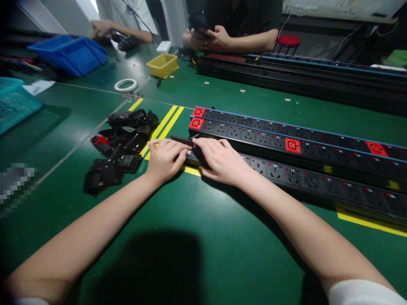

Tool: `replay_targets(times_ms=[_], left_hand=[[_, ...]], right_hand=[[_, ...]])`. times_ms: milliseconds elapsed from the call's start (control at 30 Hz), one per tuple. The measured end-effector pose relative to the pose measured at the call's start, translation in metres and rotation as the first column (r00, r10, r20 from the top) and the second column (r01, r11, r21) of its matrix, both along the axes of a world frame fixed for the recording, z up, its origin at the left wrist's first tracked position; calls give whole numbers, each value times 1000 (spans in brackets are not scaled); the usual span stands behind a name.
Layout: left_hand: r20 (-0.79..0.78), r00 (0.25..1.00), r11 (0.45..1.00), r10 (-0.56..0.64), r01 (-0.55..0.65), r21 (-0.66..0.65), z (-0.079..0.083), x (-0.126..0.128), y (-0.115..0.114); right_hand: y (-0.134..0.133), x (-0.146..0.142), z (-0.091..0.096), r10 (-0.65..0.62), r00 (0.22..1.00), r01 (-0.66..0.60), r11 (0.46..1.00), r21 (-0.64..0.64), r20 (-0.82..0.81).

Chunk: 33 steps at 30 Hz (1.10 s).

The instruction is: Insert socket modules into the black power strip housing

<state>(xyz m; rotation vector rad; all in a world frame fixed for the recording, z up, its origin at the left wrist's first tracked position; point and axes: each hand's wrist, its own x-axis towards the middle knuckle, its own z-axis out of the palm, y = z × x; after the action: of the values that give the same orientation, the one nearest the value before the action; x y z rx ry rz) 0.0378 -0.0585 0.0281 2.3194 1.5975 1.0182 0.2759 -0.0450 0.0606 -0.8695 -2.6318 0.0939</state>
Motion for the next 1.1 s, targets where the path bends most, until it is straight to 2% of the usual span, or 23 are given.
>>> replay_targets(times_ms=[100,167,267,333,433,600,767,900,1100], left_hand=[[128,982,990,139,-141,6,-1,-3,6],[276,941,980,198,-191,-50,-4,-8,14],[514,821,965,248,-164,-203,-9,-15,26],[591,755,952,284,-151,-265,-12,-17,32],[624,726,951,291,-146,-274,-14,-18,34],[624,731,954,277,-129,-271,-12,-17,32],[636,725,955,264,-105,-277,-13,-17,33],[666,705,959,245,-74,-275,-13,-18,34],[671,704,957,234,-44,-286,-12,-16,34]], right_hand=[[0,0,0,49,998,-50,999,16,25],[0,0,1,56,997,-57,998,18,48],[1,0,3,49,998,-48,999,-18,41],[1,-1,5,41,999,-40,998,-40,28],[2,0,5,45,998,-44,999,-31,32],[0,2,4,71,995,-71,997,-6,70],[0,3,1,180,971,-185,983,16,156],[1,2,-2,190,967,-194,981,9,171],[1,-4,-3,136,979,-161,973,167,149]])
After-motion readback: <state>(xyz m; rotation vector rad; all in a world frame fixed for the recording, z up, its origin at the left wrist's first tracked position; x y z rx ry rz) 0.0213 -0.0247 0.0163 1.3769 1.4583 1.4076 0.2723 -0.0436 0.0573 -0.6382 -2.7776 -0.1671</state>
